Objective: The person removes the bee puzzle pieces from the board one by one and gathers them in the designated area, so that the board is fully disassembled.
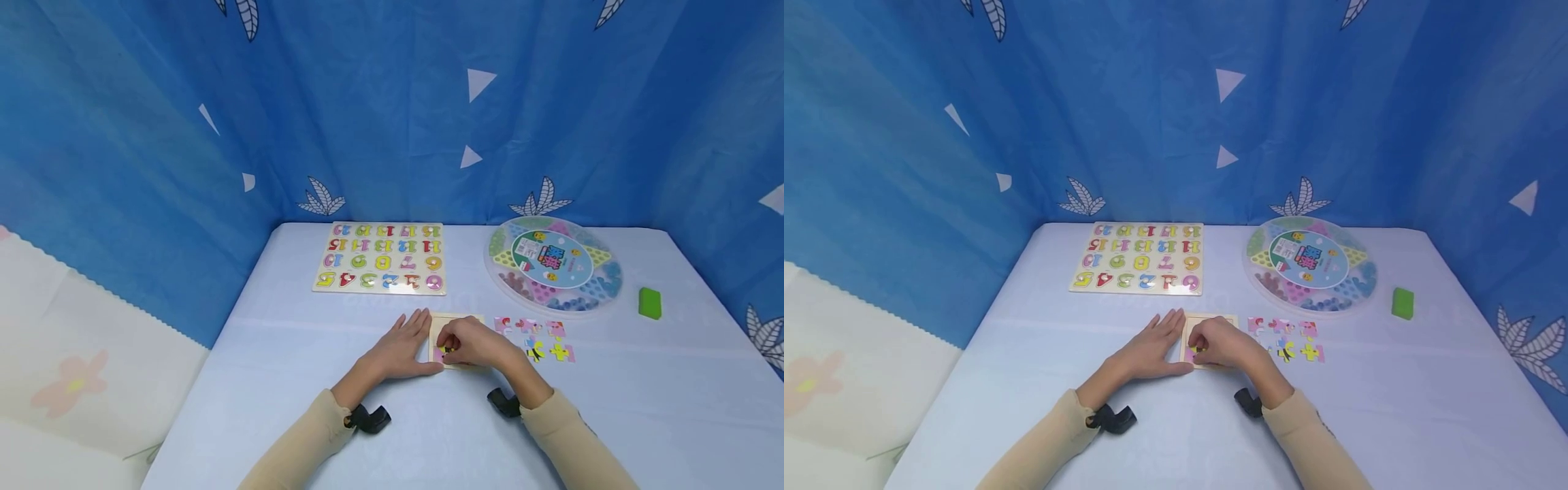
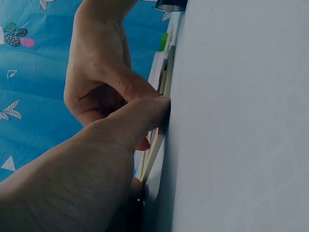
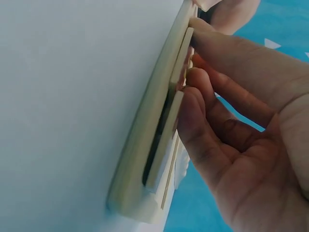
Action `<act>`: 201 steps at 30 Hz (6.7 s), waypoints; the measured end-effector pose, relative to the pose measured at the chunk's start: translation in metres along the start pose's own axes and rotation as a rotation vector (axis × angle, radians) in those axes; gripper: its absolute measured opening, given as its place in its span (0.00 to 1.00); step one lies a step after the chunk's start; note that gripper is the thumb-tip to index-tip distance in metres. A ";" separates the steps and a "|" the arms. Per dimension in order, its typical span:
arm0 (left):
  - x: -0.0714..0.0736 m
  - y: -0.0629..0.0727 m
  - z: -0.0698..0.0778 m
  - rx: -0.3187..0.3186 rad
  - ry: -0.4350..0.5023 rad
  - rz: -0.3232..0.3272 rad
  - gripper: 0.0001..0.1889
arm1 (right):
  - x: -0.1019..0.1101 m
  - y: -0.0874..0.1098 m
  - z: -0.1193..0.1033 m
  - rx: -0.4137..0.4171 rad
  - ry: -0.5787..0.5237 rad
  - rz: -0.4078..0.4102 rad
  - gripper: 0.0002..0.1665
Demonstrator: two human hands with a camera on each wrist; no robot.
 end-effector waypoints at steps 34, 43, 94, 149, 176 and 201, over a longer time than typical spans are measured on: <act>-0.002 -0.002 -0.002 -0.002 -0.016 -0.003 0.53 | 0.004 -0.001 0.007 -0.075 0.028 -0.039 0.10; 0.000 -0.002 -0.002 0.001 -0.021 0.003 0.53 | 0.004 -0.001 0.002 -0.048 0.029 -0.015 0.14; 0.001 -0.004 -0.001 -0.022 0.001 -0.002 0.53 | 0.009 0.005 -0.006 -0.057 0.018 0.039 0.19; -0.002 -0.005 -0.004 -0.015 -0.012 0.001 0.53 | 0.008 0.024 0.013 0.015 -0.226 0.016 0.15; 0.000 -0.002 -0.001 -0.010 0.011 -0.011 0.53 | 0.042 0.061 0.046 -0.036 -0.172 0.186 0.19; -0.001 -0.003 -0.001 -0.028 0.019 0.001 0.53 | 0.055 0.093 0.081 -0.136 -0.132 0.236 0.21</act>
Point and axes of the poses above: each hand's wrist, its own y-axis away from the middle knuckle, its own x-axis out of the back of the hand, z = x × y, the point moved 8 cm from there along -y, towards the middle knuckle, and after that the axes turned 1 degree about z, right-handed, at the moved point
